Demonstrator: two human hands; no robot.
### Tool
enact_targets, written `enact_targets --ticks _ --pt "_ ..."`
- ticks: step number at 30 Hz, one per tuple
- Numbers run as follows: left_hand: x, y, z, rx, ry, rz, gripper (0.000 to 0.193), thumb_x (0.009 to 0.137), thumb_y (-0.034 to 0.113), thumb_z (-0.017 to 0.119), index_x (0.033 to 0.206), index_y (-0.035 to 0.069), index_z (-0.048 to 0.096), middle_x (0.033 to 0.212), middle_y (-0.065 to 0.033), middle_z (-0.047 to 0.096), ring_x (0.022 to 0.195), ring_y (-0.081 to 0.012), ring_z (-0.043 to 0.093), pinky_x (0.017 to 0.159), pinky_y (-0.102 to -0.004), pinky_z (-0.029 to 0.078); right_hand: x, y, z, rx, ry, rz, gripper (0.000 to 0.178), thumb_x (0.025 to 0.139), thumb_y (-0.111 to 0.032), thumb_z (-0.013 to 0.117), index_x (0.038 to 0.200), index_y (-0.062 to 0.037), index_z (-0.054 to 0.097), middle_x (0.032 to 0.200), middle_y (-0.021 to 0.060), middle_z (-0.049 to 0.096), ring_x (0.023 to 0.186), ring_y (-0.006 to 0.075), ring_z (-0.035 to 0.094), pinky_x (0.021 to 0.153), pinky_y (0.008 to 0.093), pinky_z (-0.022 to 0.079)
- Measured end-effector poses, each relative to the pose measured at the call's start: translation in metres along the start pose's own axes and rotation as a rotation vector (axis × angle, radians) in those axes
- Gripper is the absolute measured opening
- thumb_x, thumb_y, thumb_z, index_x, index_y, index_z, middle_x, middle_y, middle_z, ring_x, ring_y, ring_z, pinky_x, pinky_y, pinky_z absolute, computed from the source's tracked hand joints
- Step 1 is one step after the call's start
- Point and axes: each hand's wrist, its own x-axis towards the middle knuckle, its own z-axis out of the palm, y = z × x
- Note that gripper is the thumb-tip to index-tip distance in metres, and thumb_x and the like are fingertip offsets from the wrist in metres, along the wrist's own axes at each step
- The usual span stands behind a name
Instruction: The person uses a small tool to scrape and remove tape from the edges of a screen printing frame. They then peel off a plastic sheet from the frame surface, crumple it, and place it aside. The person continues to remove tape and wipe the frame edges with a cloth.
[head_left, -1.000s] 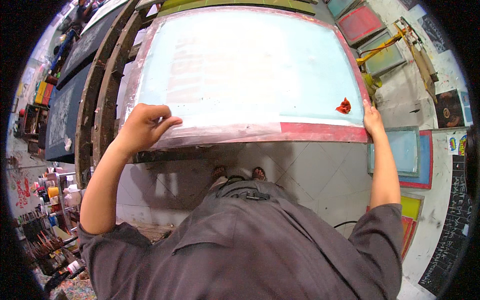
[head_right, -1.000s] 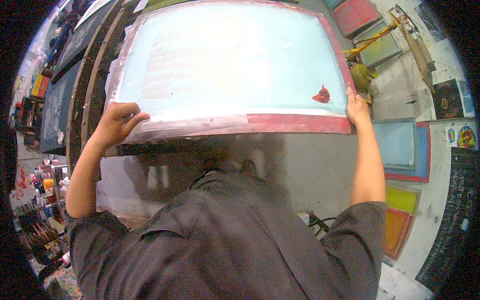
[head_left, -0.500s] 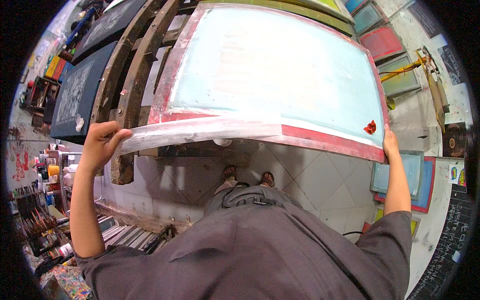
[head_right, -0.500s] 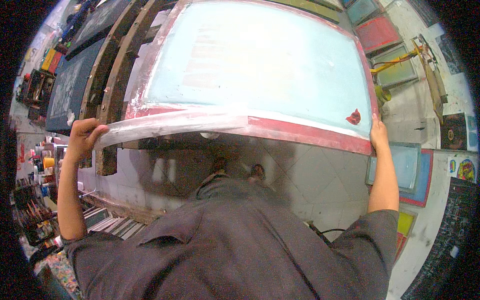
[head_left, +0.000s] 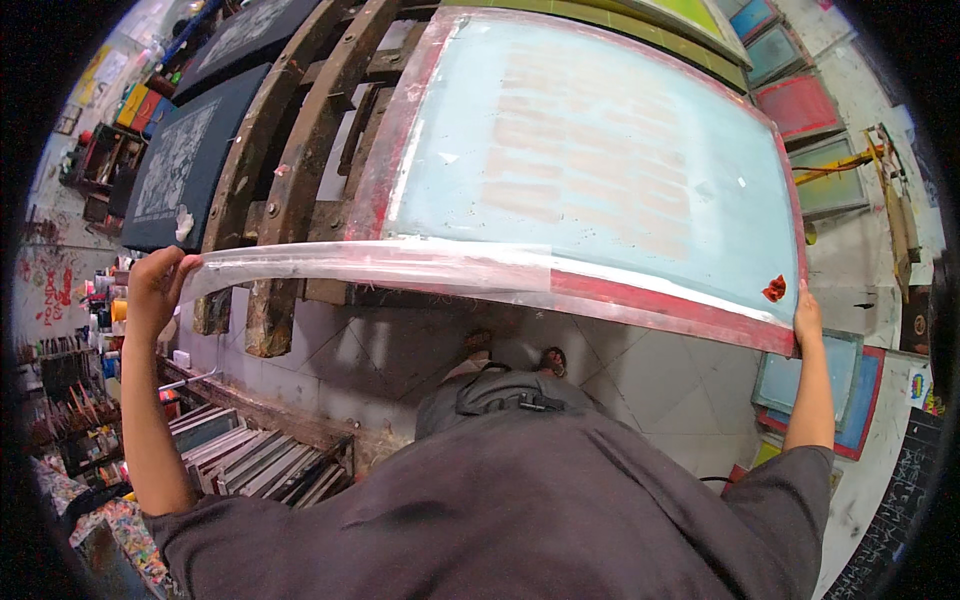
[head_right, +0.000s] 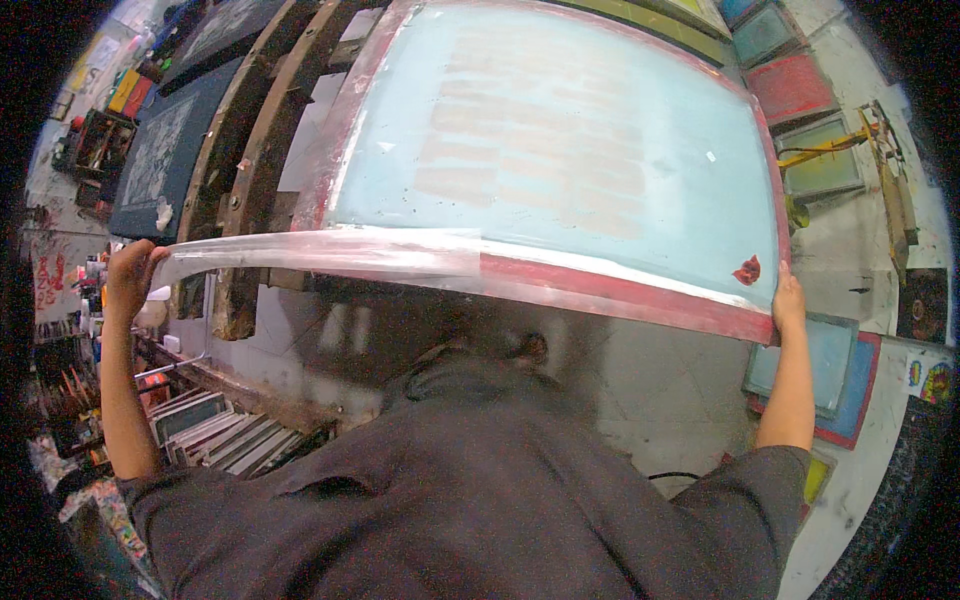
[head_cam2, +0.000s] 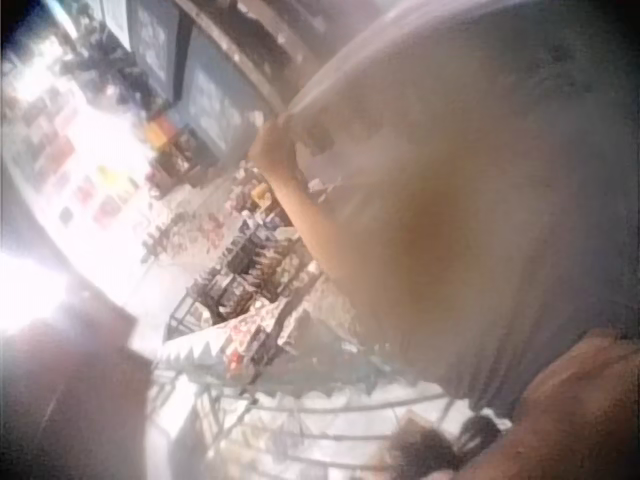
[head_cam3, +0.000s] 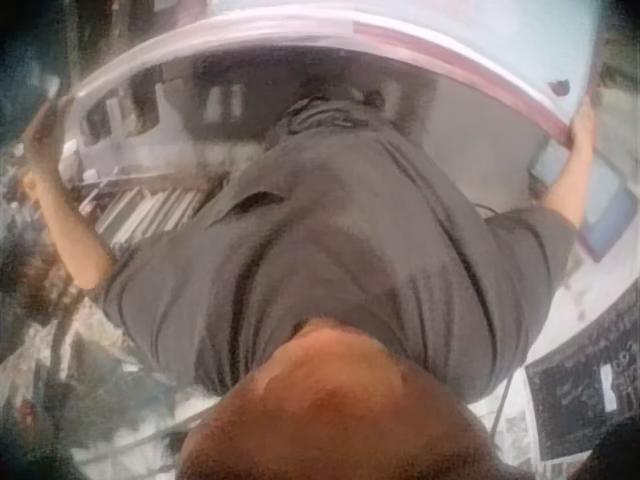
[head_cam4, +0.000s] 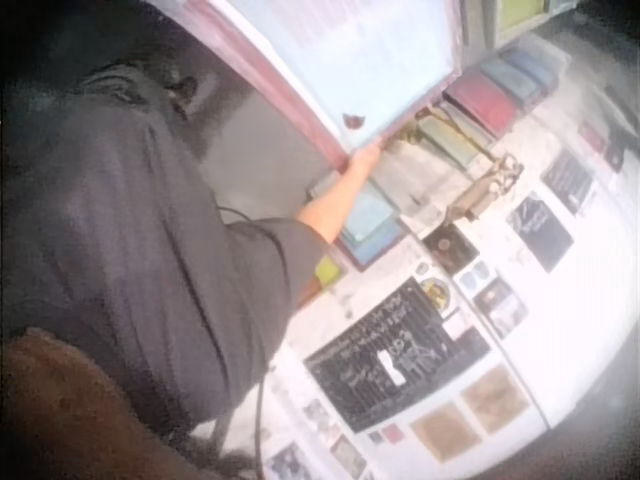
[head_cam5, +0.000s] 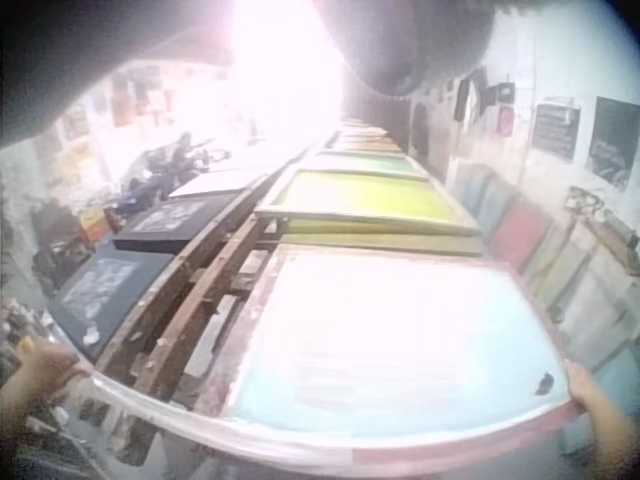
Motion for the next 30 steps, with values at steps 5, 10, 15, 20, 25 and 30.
enact_targets --ticks 5,10,15,20,25,30 --pt "-0.022 -0.038 -0.005 0.095 0.023 -0.068 0.024 0.081 0.015 0.063 0.069 0.0 0.049 0.061 -0.0168 0.045 0.053 -0.0301 0.042 0.05 -0.033 0.036 -0.005 -0.018 -0.007 0.039 -0.067 0.033 0.065 0.091 -0.05 0.032 0.111 0.0085 0.053 0.11 0.025 0.056 0.105 0.0331 0.052 0.092 0.0346 0.036" --pt "-0.045 -0.074 -0.015 0.195 0.043 -0.154 0.025 0.083 0.018 0.061 0.071 0.0 0.048 0.061 -0.0176 0.047 0.052 -0.0297 0.037 0.051 -0.0331 0.037 -0.015 -0.028 -0.008 0.108 -0.043 0.005 0.065 0.091 -0.051 0.034 0.107 0.009 0.055 0.106 0.0254 0.058 0.102 0.034 0.054 0.09 0.0362 0.037" --pt "-0.064 -0.129 -0.033 0.184 0.101 -0.154 0.027 0.085 0.023 0.06 0.075 -0.001 0.05 0.064 -0.0187 0.049 0.054 -0.0287 0.039 0.053 -0.033 0.037 -0.004 -0.014 -0.004 0.059 -0.032 0.02 0.068 0.09 -0.053 0.032 0.106 0.009 0.056 0.103 0.0242 0.06 0.098 0.0336 0.055 0.088 0.0366 0.038" --pt "-0.053 -0.143 -0.04 0.235 0.056 -0.236 0.028 0.086 0.025 0.058 0.076 0.0 0.051 0.063 -0.0183 0.048 0.054 -0.0279 0.039 0.053 -0.0323 0.038 0.0 -0.003 -0.007 0.008 -0.12 0.095 0.066 0.091 -0.051 0.032 0.115 0.0074 0.053 0.111 0.0201 0.058 0.104 0.0263 0.054 0.092 0.031 0.036" --pt "-0.054 -0.15 -0.037 0.351 0.011 -0.192 0.027 0.087 0.026 0.057 0.077 0.002 0.053 0.068 -0.0191 0.053 0.058 -0.0329 0.048 0.055 -0.0339 0.04 -0.001 -0.009 -0.007 -0.046 -0.058 0.054 0.067 0.091 -0.052 0.033 0.114 0.0074 0.053 0.108 0.0193 0.059 0.102 0.0258 0.054 0.091 0.0309 0.037" --pt "-0.063 -0.149 -0.032 0.321 0.031 -0.187 0.027 0.087 0.027 0.056 0.078 0.002 0.054 0.067 -0.0183 0.053 0.059 -0.0358 0.051 0.054 -0.036 0.04 -0.005 -0.018 -0.007 0.075 -0.048 0.019 0.066 0.09 -0.051 0.034 0.111 0.0082 0.054 0.11 0.0233 0.057 0.105 0.0319 0.054 0.091 0.0346 0.037"
